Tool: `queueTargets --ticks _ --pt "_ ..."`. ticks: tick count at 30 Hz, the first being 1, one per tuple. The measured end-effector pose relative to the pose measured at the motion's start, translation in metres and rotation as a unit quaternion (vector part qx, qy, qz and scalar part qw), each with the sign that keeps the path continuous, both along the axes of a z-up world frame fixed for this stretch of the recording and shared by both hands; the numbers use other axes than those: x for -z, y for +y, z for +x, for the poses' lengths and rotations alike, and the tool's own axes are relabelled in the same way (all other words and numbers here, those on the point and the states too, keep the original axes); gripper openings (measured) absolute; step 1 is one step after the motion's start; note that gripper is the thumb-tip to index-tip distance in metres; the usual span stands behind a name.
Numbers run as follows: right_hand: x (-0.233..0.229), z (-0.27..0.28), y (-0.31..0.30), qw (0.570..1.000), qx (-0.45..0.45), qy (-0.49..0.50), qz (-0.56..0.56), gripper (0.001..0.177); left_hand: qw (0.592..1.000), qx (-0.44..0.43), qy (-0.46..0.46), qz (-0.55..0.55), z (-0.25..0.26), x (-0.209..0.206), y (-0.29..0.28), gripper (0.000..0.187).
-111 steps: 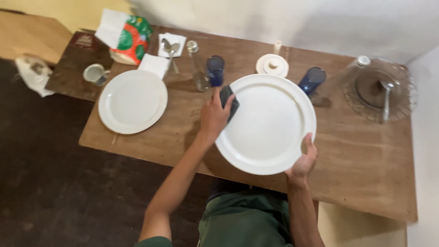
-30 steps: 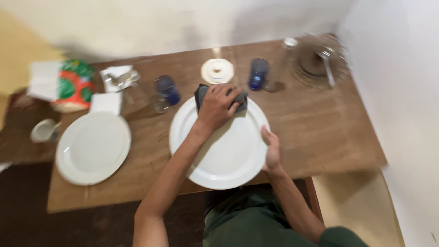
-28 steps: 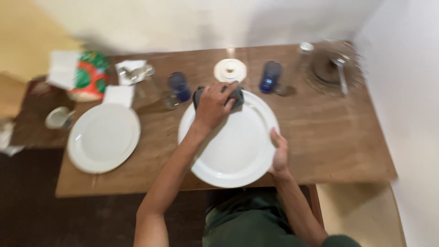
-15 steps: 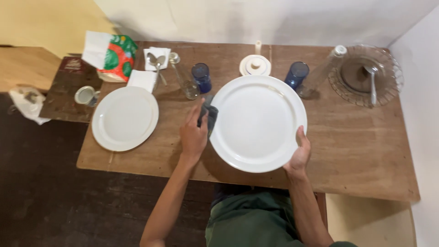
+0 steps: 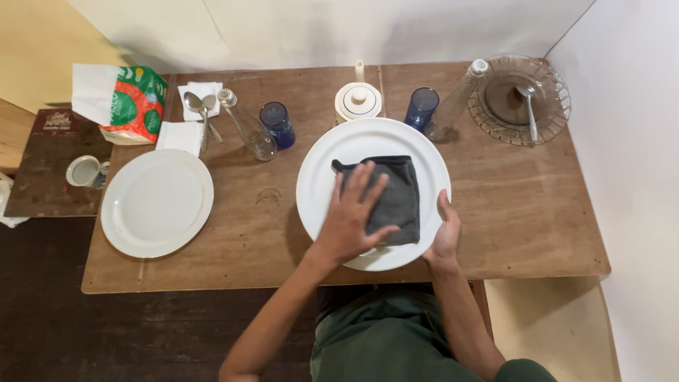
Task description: The person clears spoons from a plate and wipes it with a cloth before picking up a second plate and wiping both sides of it.
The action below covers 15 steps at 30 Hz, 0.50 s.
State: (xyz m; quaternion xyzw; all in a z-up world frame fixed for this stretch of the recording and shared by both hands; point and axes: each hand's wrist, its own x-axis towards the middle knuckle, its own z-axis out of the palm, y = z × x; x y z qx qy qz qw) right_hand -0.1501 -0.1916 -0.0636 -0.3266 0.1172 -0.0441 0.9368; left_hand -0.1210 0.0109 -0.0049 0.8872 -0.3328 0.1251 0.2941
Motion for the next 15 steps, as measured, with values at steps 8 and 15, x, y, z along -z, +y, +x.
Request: queueTargets --ticks 8,15 --pt "-0.003 0.003 0.002 1.000 -0.003 -0.005 -0.015 0.058 0.771 -0.195 0.236 -0.558 -0.021 0.062 0.046 0.068" --pt "0.008 0.009 0.017 0.997 -0.026 0.016 -0.071 0.056 0.616 -0.219 0.325 -0.683 -0.038 0.106 0.052 0.056"
